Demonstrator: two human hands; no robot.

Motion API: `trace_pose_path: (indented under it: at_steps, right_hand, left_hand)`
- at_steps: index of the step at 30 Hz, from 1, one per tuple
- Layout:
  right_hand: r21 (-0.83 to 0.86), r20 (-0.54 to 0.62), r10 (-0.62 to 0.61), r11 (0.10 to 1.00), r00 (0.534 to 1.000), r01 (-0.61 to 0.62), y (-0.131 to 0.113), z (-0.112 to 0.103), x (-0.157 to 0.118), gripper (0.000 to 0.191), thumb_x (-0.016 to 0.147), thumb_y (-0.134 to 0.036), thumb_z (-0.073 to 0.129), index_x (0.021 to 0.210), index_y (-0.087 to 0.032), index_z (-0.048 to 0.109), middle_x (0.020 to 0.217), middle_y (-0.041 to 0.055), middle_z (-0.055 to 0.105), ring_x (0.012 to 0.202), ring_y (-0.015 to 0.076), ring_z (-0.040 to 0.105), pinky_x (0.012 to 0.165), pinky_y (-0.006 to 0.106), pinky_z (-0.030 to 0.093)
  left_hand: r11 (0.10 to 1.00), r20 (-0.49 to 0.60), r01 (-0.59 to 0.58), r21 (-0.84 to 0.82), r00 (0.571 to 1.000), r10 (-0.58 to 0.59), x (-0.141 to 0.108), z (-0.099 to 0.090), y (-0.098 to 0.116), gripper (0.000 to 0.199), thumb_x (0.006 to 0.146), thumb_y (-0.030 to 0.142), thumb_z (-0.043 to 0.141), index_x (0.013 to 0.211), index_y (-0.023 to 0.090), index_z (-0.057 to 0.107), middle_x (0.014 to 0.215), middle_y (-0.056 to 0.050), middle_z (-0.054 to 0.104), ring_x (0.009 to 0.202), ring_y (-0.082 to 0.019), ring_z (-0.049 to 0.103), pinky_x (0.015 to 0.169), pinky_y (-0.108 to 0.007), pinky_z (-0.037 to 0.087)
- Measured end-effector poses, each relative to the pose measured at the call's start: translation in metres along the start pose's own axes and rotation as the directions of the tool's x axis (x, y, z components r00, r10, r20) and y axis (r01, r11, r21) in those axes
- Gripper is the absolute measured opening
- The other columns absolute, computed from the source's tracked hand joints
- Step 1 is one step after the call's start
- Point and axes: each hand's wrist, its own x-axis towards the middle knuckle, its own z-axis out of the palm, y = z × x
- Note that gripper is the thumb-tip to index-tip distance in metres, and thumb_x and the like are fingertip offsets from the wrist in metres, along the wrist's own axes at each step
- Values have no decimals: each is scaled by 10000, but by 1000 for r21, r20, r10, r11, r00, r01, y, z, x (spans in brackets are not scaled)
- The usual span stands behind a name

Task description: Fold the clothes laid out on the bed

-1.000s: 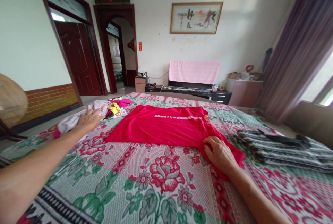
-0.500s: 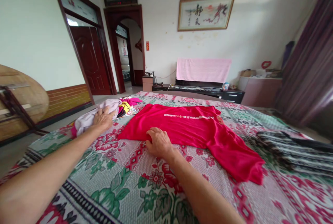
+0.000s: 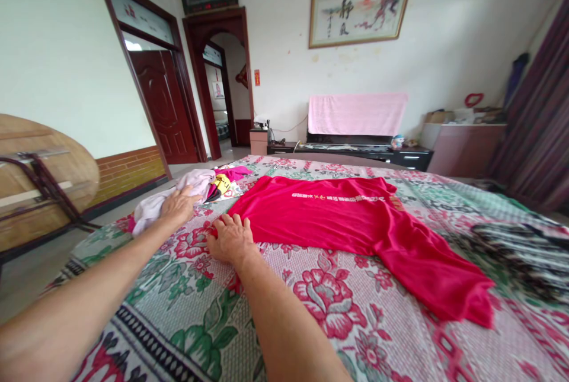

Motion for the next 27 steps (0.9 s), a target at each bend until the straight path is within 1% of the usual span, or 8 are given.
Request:
trace_pose_path:
  at_steps: [2,4,8,13,17,21,24,27]
  right_hand:
    - [15,-29,-6,1000,1000,6,1,1,-2,393,913,-413,397,1226,-228,544,1378,67,488,1252,261,385,1038,535,259]
    - [28,-43,-6,1000,999,7,1,2,-3,380,909,-408,407,1221,-238,544,1374,59,493,1255,255,381,1043,525,255]
    - [37,-41,-9,999,999,11,2,1,-4,377,899,-395,426,1214,-230,550,1373,64,495,1252,264,383,1040,532,256]
    - [34,-64,-13,999,998,15,0,0,-4,365,899,-420,425,1171,-228,574,1352,61,515,1222,271,415,1023,518,283]
    - [49,-98,-21,998,995,26,6,-2,-3,299,877,-345,452,1118,-228,586,1266,55,575,1152,234,482,984,428,340]
    - [50,-236,122,992,964,-113,24,-11,-4,318,857,-187,404,1125,-206,574,1181,70,614,1115,203,510,958,368,348]
    - [0,-222,267,962,938,-273,36,-15,-7,314,813,-198,442,1083,-181,600,1185,115,608,1119,257,503,953,429,341]
    - [-40,-173,299,950,938,-310,40,-15,-7,277,818,-240,441,1016,-187,626,1147,120,625,1097,275,513,933,458,350]
  left_hand:
    - [1000,-86,6,1,996,-6,0,0,12,407,844,185,421,1157,250,673,1436,-87,412,1283,-355,335,1005,-498,305]
    - [998,-151,-67,5,986,67,3,1,25,392,831,228,455,1158,240,670,1461,-83,392,1342,-364,243,1041,-539,236]
    - [965,-74,-262,-14,963,261,16,10,39,400,876,273,384,1171,310,652,1407,-40,482,1337,-292,296,1052,-513,220]
    - [984,32,-165,-69,985,167,30,15,46,398,909,325,321,1102,300,668,1311,-67,562,1311,-325,321,986,-567,257]
    - [993,-60,-75,-87,996,70,28,9,65,362,882,276,371,1037,222,694,1269,-128,576,1258,-337,377,980,-538,286]
    - [955,-178,-255,-150,957,228,25,11,87,391,891,265,365,1167,237,640,1365,-82,512,1288,-253,385,1024,-419,332]
    - [902,-117,-353,-248,935,334,29,23,95,403,908,289,348,1198,261,627,1358,-44,530,1266,-203,436,1041,-348,356]
    - [902,-30,-295,-314,953,301,36,35,96,419,918,293,340,1237,246,609,1363,-66,531,1256,-225,461,1035,-393,381]
